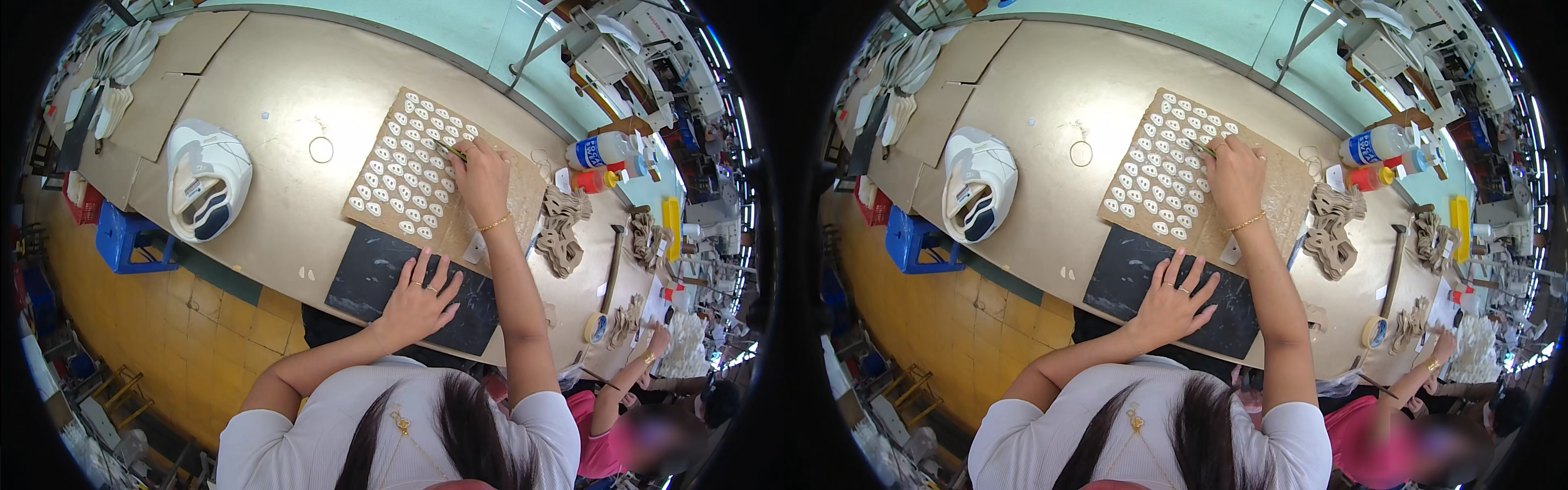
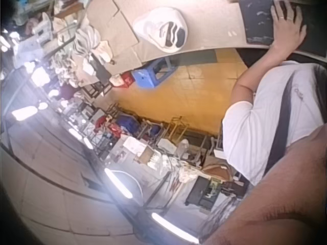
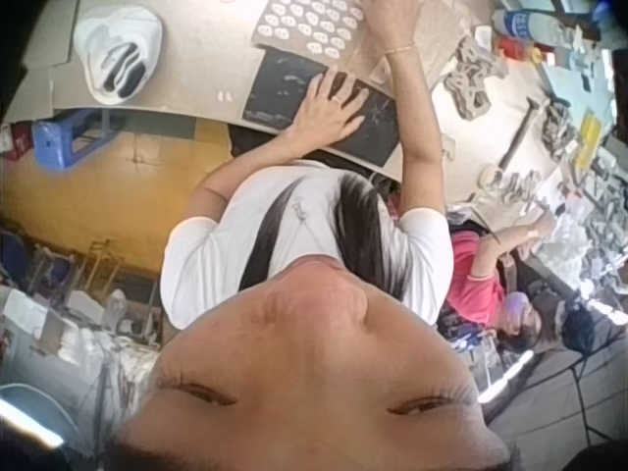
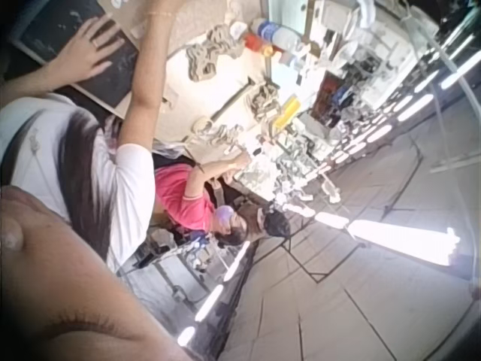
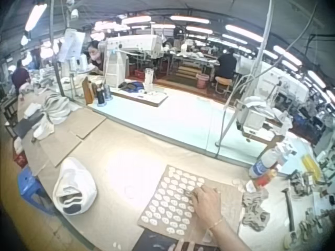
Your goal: The person cuts small white fabric pieces using a rotary cutter and a template on a cutting mat. They repeatedly pick up pieces, align them, cut, and place them aside. The person also writes on small white labels with a pen.
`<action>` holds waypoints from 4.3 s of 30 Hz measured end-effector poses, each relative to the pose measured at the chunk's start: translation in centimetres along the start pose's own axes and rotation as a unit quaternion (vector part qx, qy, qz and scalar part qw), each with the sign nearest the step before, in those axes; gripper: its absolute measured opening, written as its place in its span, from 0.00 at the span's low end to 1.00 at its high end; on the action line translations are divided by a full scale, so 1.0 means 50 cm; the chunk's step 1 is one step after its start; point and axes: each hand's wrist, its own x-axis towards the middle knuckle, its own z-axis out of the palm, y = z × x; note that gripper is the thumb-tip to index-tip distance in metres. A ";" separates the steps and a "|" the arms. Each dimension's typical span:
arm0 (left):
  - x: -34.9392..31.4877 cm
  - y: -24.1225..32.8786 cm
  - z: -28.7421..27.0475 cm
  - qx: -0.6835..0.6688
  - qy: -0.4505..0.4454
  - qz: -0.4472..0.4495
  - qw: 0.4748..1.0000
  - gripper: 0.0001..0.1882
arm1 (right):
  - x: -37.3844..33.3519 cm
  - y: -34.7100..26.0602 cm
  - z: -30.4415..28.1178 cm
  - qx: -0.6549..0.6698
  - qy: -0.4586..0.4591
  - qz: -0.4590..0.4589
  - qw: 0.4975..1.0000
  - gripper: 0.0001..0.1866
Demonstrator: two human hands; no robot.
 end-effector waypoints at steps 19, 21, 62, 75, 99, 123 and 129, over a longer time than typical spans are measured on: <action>-0.001 0.000 -0.007 -0.001 0.001 -0.004 1.000 0.28 | -0.008 -0.104 -0.036 0.309 -0.126 0.022 0.942 0.09; 0.000 -0.001 -0.008 -0.007 0.004 -0.009 1.000 0.29 | -0.040 -0.123 -0.030 0.242 -0.128 -0.114 0.955 0.10; -0.001 -0.001 -0.007 0.000 0.011 -0.003 1.000 0.28 | 0.254 0.012 0.079 -0.005 -0.145 -0.221 0.964 0.12; 0.001 -0.001 -0.007 0.007 0.004 0.005 1.000 0.29 | 0.283 -0.014 0.068 -0.126 -0.160 -0.346 0.916 0.03; 0.003 0.000 -0.008 0.013 0.003 0.002 1.000 0.29 | 0.351 0.006 0.053 -0.060 -0.198 -0.281 0.937 0.08; -0.041 -0.042 -0.035 -0.178 -0.085 0.026 0.980 0.23 | -0.192 -0.186 -0.061 -0.040 -0.183 -0.195 0.963 0.29; -0.078 -0.083 -0.072 -0.163 -0.033 0.098 0.981 0.21 | -0.190 -0.212 -0.071 -0.028 -0.198 -0.163 0.966 0.31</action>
